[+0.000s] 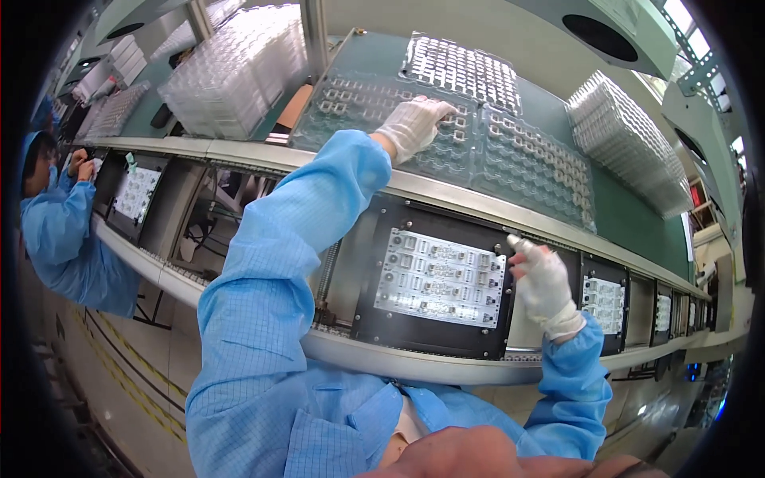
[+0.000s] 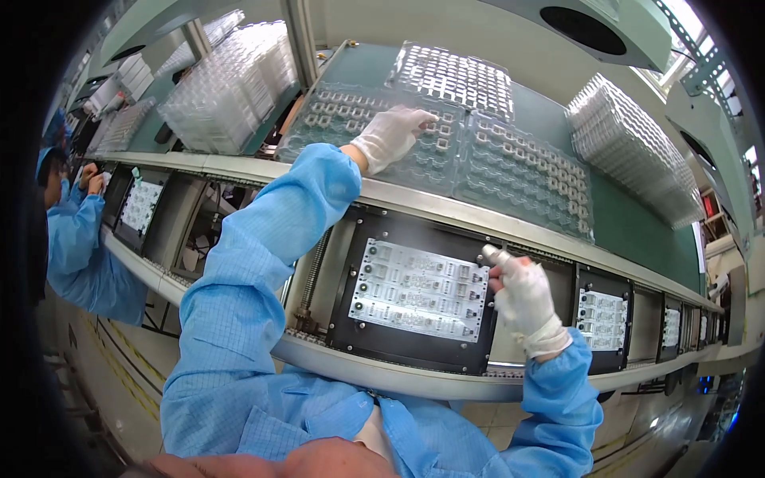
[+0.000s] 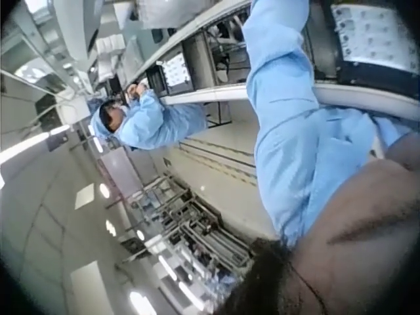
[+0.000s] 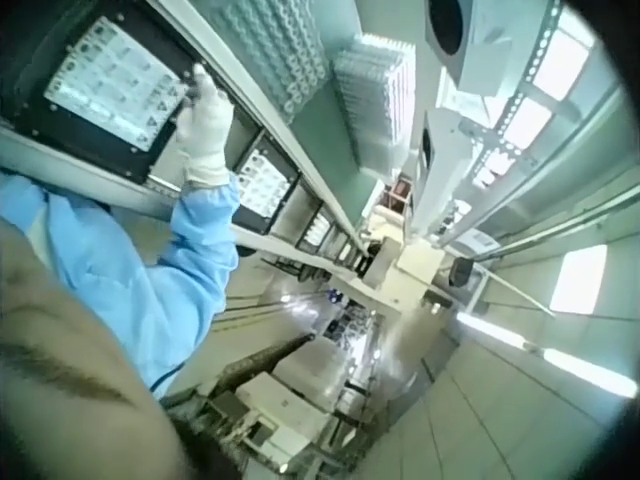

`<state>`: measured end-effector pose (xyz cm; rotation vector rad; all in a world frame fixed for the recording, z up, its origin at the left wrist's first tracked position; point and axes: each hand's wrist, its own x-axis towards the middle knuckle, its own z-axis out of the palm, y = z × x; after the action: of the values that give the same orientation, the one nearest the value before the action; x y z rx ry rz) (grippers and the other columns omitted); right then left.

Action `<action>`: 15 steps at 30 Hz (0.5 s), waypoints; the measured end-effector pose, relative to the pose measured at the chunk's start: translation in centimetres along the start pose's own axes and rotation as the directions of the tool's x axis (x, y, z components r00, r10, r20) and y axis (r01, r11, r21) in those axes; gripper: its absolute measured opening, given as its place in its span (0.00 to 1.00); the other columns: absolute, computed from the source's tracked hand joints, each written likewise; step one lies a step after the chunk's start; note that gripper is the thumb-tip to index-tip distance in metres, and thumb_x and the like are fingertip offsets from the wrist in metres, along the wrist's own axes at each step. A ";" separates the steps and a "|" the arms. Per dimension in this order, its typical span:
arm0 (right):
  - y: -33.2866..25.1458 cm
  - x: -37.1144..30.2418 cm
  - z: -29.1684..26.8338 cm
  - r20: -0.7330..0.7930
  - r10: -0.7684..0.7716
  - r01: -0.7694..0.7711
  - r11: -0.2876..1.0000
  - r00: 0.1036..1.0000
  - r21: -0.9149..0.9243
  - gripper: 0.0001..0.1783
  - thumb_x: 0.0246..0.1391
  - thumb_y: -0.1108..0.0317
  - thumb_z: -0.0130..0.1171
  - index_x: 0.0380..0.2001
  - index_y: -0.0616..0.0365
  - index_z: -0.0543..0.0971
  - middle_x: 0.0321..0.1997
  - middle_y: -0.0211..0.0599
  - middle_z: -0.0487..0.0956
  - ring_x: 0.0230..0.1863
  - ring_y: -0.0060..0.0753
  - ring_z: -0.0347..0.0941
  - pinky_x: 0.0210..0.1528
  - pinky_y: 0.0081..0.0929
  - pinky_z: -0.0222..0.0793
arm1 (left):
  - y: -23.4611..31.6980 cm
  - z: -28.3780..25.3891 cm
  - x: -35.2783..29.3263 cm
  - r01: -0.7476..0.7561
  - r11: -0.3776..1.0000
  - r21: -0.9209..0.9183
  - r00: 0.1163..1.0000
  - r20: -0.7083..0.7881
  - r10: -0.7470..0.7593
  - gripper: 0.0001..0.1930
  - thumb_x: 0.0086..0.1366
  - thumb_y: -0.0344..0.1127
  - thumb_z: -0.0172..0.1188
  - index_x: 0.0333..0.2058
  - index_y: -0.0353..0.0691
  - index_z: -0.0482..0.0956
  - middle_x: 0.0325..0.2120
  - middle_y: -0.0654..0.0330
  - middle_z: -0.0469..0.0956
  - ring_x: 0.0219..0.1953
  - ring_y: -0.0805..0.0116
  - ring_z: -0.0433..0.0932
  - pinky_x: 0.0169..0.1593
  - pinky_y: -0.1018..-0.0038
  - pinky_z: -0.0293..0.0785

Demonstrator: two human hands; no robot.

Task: Place small electronic components onto a larger panel on a production line conveyor belt.

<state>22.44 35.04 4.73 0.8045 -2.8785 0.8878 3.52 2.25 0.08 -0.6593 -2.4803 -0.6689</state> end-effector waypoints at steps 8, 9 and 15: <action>12.9 2.2 -6.5 -0.366 0.068 -0.174 0.948 0.928 -0.266 0.29 0.52 0.76 0.57 0.60 0.51 0.73 0.33 0.39 0.83 0.40 0.47 0.79 0.49 0.40 0.72 | 1.1 3.0 2.3 -0.161 0.981 0.108 0.975 0.174 0.141 0.16 0.59 0.28 0.61 0.46 0.48 0.82 0.35 0.50 0.81 0.40 0.46 0.81 0.48 0.58 0.79; 14.7 2.6 -7.2 -0.386 0.091 -0.210 0.936 0.918 -0.281 0.29 0.52 0.76 0.57 0.60 0.50 0.73 0.34 0.38 0.83 0.41 0.47 0.79 0.50 0.40 0.72 | 0.4 3.3 2.4 -0.142 0.983 0.118 0.976 0.185 0.119 0.14 0.59 0.29 0.62 0.44 0.47 0.83 0.35 0.50 0.81 0.39 0.46 0.81 0.47 0.59 0.79; 18.9 4.5 -8.0 -0.315 0.170 -0.295 0.863 0.934 -0.410 0.32 0.50 0.77 0.55 0.61 0.47 0.73 0.35 0.36 0.84 0.45 0.45 0.78 0.55 0.39 0.70 | 1.0 0.9 2.6 -0.083 0.996 -0.022 0.989 0.123 0.085 0.15 0.56 0.28 0.63 0.43 0.48 0.83 0.26 0.60 0.83 0.37 0.58 0.81 0.45 0.64 0.78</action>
<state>8.39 50.52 2.40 0.2652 -2.7922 0.2705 1.79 4.39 1.17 -0.8299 -2.5458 -0.6357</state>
